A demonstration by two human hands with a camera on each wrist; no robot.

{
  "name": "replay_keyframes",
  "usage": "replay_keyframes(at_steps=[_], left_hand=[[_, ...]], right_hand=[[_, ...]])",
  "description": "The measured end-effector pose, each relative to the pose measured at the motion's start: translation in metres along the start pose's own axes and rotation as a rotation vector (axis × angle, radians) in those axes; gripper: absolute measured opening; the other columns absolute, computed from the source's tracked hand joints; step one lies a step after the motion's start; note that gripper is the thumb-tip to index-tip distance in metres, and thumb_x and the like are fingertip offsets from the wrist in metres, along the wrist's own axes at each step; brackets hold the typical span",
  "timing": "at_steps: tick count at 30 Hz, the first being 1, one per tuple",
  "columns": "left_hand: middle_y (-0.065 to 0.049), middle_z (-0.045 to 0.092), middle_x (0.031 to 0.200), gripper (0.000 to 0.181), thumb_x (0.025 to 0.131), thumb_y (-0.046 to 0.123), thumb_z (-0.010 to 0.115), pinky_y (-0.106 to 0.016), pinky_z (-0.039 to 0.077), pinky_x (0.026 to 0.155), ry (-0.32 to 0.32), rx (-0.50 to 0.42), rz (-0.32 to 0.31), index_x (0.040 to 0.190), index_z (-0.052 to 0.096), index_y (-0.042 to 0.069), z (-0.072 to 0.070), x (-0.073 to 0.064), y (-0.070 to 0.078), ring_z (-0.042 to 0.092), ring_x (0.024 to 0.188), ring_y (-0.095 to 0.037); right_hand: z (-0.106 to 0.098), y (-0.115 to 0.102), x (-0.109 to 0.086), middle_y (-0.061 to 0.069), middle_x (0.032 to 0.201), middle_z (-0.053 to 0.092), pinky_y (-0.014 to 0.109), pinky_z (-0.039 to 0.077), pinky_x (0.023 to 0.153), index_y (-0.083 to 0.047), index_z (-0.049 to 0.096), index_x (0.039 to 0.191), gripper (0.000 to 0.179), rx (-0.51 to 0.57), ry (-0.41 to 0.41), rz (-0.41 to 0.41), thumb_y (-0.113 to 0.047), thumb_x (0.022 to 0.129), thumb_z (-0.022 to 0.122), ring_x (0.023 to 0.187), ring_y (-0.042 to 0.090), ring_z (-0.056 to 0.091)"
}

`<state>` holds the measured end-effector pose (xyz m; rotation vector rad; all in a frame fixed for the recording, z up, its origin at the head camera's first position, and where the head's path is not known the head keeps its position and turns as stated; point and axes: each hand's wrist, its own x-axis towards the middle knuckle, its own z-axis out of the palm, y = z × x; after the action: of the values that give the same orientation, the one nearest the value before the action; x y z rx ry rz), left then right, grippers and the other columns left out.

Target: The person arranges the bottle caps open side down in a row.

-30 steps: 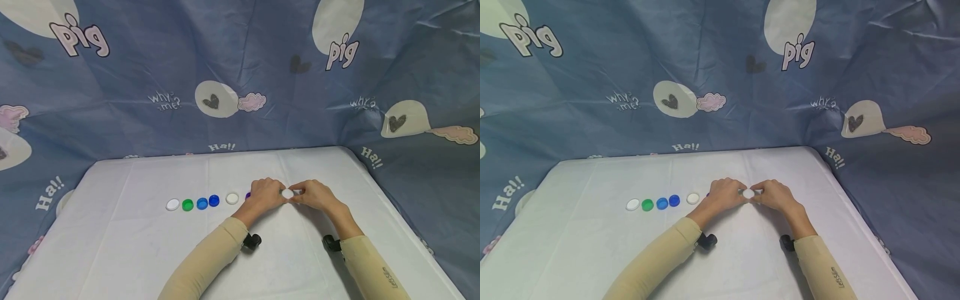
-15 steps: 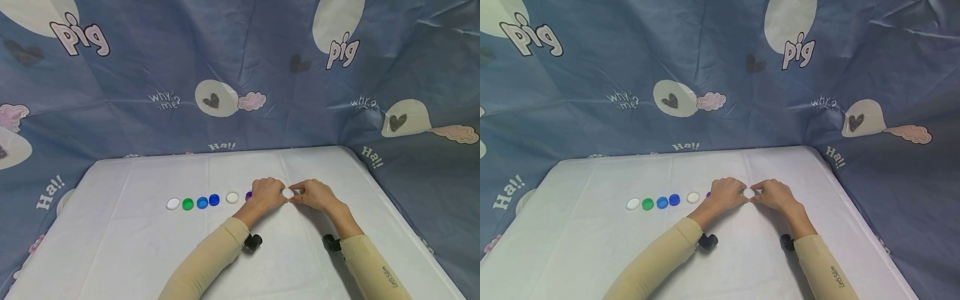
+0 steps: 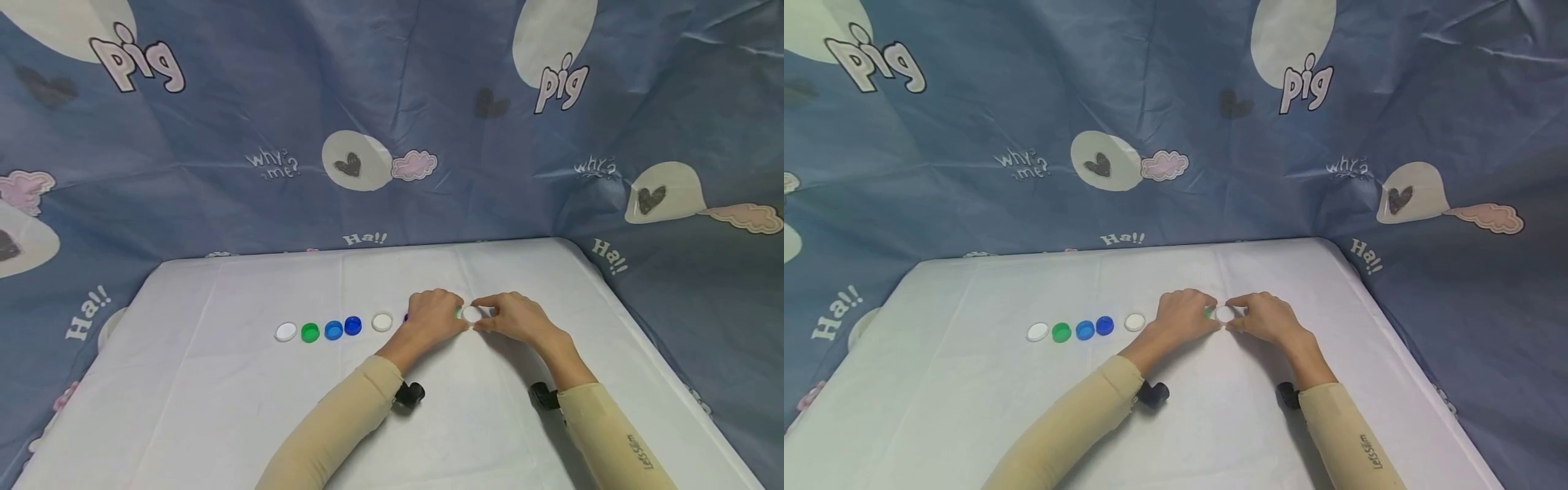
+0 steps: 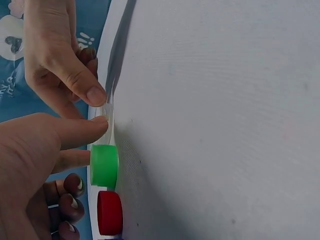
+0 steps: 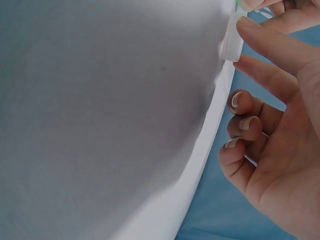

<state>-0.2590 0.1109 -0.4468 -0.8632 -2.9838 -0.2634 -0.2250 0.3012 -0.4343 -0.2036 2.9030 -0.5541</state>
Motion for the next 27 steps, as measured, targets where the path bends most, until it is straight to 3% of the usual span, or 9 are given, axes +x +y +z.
replay_keyframes(at_steps=[4,10,14,27], left_hand=[[0.009,0.075,0.100,0.037,0.082,0.051,0.073,-0.038,0.046,0.060,0.008,-0.018,-0.003,0.115,0.073,0.034,0.000,-0.003,-0.005,0.069,0.084,-0.018],[0.010,0.073,0.117,0.051,0.081,0.057,0.073,-0.038,0.050,0.069,-0.003,-0.046,-0.042,0.127,0.068,0.035,-0.005,-0.010,-0.013,0.070,0.097,-0.018],[0.010,0.071,0.123,0.055,0.081,0.059,0.072,-0.038,0.049,0.072,-0.021,-0.056,-0.050,0.130,0.066,0.035,-0.008,-0.014,-0.019,0.069,0.101,-0.019],[0.009,0.074,0.113,0.049,0.080,0.057,0.074,-0.035,0.047,0.069,-0.023,-0.085,-0.049,0.122,0.071,0.031,-0.009,-0.025,-0.029,0.069,0.091,-0.017]], right_hand=[[-0.001,-0.003,0.002,-0.007,0.081,0.070,0.030,0.041,0.060,-0.025,0.065,0.133,0.050,0.013,-0.008,-0.001,-0.040,0.086,0.075,0.070,0.013,0.054],[-0.001,-0.011,0.005,0.000,0.087,0.068,0.030,0.042,0.061,-0.027,0.066,0.132,0.050,0.020,-0.002,-0.015,-0.041,0.085,0.075,0.072,0.014,0.054],[0.000,-0.017,0.009,-0.001,0.082,0.065,0.030,0.041,0.059,-0.026,0.066,0.131,0.051,0.021,-0.002,-0.019,-0.043,0.084,0.076,0.069,0.014,0.052],[0.005,-0.025,0.013,0.000,0.078,0.062,0.030,0.039,0.057,-0.024,0.069,0.128,0.047,0.037,-0.019,-0.040,-0.040,0.085,0.076,0.067,0.014,0.050]])
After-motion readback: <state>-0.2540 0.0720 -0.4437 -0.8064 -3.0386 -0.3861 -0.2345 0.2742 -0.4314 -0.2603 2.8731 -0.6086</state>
